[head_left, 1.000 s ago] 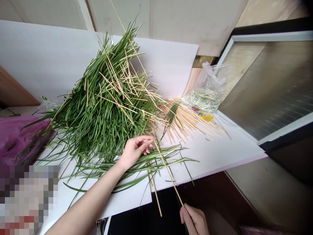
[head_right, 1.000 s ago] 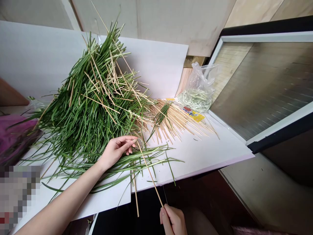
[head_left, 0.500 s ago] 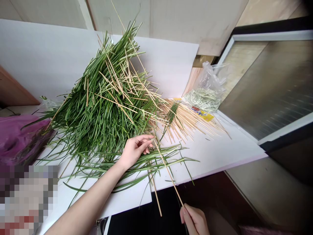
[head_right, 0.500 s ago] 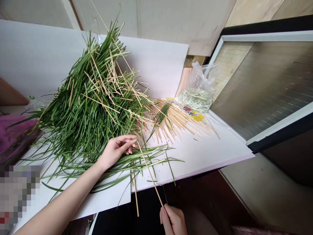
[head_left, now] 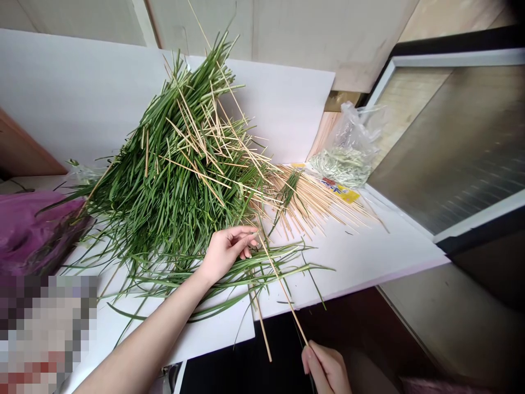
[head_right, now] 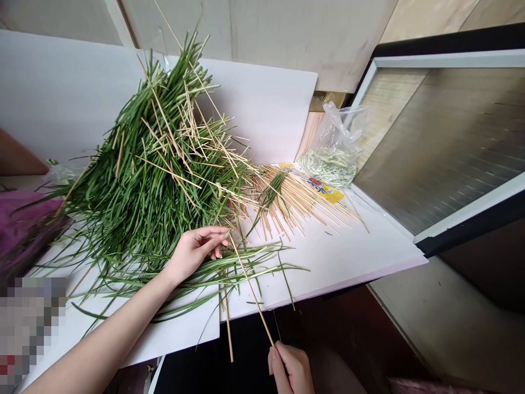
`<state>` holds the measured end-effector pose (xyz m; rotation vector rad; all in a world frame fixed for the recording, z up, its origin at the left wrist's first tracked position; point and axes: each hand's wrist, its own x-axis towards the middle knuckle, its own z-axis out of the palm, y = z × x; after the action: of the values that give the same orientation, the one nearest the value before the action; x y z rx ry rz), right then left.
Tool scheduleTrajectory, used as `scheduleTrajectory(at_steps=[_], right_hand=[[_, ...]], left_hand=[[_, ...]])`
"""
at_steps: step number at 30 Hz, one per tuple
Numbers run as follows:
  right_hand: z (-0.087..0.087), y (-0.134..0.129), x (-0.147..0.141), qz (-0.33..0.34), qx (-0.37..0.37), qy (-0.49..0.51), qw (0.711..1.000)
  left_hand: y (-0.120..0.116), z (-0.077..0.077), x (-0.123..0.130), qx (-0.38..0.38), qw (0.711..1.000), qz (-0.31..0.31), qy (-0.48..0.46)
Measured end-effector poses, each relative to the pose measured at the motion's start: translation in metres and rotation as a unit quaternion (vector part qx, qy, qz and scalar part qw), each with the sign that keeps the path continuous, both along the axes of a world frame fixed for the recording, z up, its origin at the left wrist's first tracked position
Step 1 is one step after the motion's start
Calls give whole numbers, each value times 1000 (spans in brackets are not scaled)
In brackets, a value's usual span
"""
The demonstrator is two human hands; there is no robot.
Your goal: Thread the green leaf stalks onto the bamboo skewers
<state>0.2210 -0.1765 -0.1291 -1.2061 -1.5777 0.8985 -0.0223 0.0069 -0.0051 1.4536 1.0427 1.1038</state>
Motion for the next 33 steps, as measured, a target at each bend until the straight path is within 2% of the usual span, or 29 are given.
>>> scheduleTrajectory(at_steps=[21, 26, 33], right_hand=[[0, 0, 0, 3, 1, 5, 1000], [0, 0, 0, 10, -3, 6, 1000], [-2, 0, 1, 12, -3, 3, 1000]], left_hand=[[-1, 0, 1, 5, 999, -13, 30], [-2, 4, 1, 52, 997, 23, 52], [-2, 7, -2, 135, 982, 26, 132]])
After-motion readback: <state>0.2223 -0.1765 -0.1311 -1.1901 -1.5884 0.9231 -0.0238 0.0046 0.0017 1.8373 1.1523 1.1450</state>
